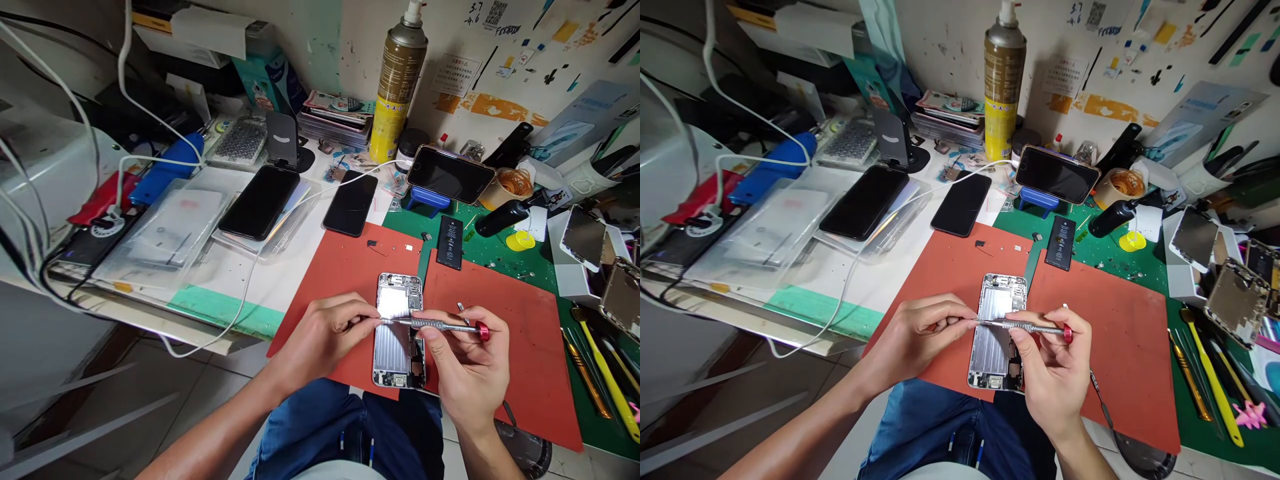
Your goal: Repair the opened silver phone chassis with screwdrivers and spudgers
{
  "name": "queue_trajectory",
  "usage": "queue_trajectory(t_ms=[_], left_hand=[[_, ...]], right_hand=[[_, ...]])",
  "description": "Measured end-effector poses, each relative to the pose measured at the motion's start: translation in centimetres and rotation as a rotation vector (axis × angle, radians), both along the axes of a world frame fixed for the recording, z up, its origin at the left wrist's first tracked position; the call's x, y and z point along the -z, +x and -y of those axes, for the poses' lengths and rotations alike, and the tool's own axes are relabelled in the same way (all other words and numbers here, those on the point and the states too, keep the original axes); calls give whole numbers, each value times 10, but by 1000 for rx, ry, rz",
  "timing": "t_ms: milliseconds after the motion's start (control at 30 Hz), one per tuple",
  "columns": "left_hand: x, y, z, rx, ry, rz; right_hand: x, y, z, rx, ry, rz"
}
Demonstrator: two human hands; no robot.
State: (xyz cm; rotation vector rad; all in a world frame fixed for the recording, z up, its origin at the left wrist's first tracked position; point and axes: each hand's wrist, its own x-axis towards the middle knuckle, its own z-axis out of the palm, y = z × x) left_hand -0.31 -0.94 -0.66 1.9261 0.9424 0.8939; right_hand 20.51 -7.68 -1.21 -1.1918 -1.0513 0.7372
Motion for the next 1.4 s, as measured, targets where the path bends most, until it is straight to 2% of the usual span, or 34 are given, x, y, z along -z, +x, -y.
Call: queue_trajectory(t_ms=[500, 900, 1000, 1100, 1200, 1300, 1400], left_hand=[[3, -1, 0, 3, 16, -16], [6, -2, 2, 19, -6, 23], [6, -3, 2, -28, 4, 16], [3, -3, 2, -61, 84, -42], [1, -1, -2, 25, 202, -227], [0, 3, -9, 130, 241, -470], [0, 8, -16, 201, 261, -601]], right_hand=[[0, -2, -2, -3, 27, 24], [-1, -2, -6, 6, -43, -74], [-4, -1, -4, 41, -63, -115], [-7, 6, 16, 186, -144, -243], [-5, 13, 55, 325, -304, -389], [1, 11, 93, 352, -466, -512], [0, -4, 109, 364, -555, -612]])
